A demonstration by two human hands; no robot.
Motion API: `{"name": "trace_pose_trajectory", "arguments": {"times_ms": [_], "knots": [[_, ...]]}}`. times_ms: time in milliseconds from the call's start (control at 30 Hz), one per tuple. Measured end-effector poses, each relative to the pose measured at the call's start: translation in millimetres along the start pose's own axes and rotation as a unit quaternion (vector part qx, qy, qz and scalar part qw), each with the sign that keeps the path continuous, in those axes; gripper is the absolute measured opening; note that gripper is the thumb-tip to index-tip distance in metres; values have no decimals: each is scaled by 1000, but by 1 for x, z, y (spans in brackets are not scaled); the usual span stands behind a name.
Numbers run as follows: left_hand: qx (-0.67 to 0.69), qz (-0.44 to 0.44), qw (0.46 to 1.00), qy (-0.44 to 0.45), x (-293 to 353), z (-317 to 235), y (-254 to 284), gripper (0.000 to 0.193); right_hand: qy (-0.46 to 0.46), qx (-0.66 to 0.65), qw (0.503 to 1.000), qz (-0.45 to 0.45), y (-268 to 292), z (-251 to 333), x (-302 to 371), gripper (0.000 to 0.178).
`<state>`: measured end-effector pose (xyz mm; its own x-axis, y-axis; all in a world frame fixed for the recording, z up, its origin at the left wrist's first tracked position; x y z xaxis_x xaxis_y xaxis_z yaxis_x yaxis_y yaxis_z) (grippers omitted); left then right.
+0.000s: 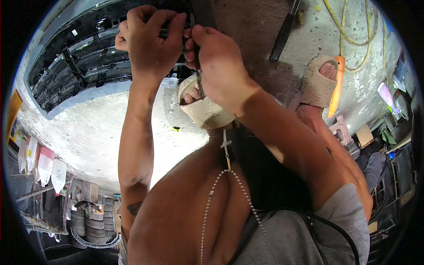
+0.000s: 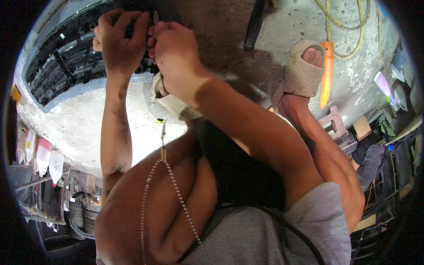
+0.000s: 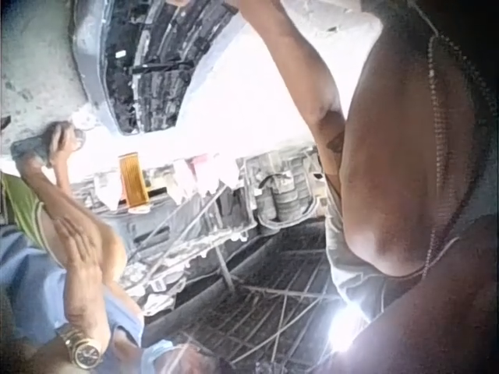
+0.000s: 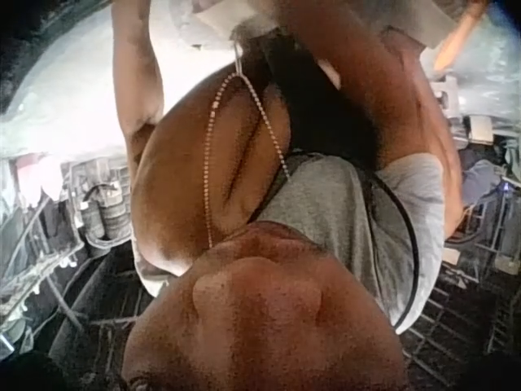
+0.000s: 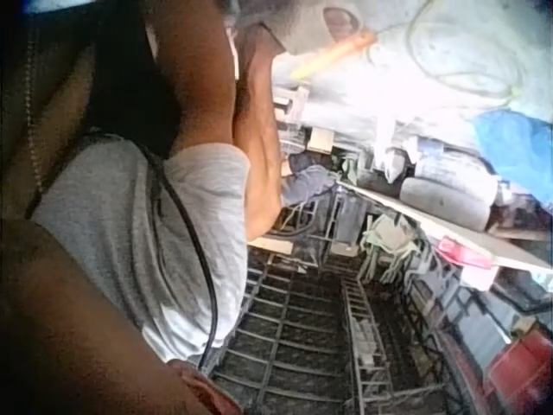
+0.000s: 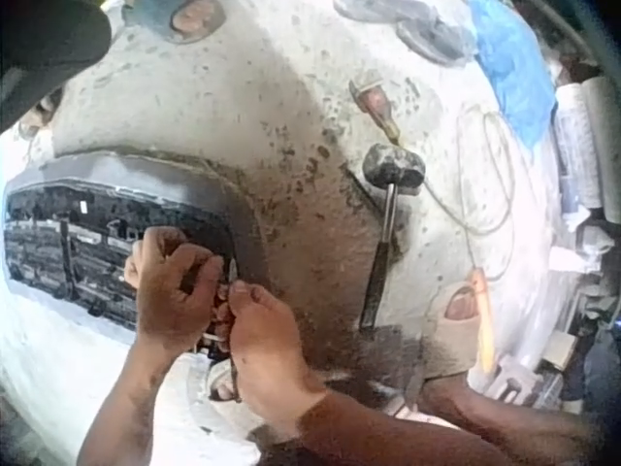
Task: The recorder is repairing or modifying a car grill part using a screwdriver while seated on the floor.
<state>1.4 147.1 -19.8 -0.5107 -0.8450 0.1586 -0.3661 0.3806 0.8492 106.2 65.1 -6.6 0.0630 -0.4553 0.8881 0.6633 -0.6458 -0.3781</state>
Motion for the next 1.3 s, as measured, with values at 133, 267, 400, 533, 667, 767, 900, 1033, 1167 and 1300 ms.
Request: {"name": "trace_pose_trajectory", "arguments": {"times_ms": [133,267,400,533,667,767,900,1033,1167,1300], "knots": [[27,11,1000,11,-4,-6,6,21,24,-82,996,-25,-6,-11,-6,20],[-17,55,997,49,-13,-10,11,30,50,-123,990,-40,-8,-14,-10,18],[-8,69,996,55,-15,-11,17,35,33,-139,989,-31,-14,-6,-3,17],[-2,75,995,68,-18,-12,14,37,5,-102,993,-64,-6,0,-12,18],[3,78,990,118,-23,-26,13,34,121,236,953,-150,11,16,-21,21],[-2,49,991,128,-17,-12,10,33,203,357,902,-132,11,25,-24,22],[82,41,991,93,-10,0,5,23,202,297,933,-27,31,12,-14,25],[98,41,993,59,-7,-3,10,17,159,193,967,43,35,5,-15,24],[38,31,998,39,2,-9,8,19,174,196,963,63,34,17,-16,22],[104,-49,993,-16,33,-2,25,30,190,276,942,23,35,51,-7,18]]}}
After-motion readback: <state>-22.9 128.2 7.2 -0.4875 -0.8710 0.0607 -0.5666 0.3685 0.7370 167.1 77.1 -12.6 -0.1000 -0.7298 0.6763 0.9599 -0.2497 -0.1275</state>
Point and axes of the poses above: each hand's wrist, its own x-axis away from the middle knuckle, its own y-axis out of the back of the hand, z = x × y, the point moved 5 cm from there along -x, towards the middle knuckle, and after that the axes turned 13 degrees about z, right-handed, at the moved point
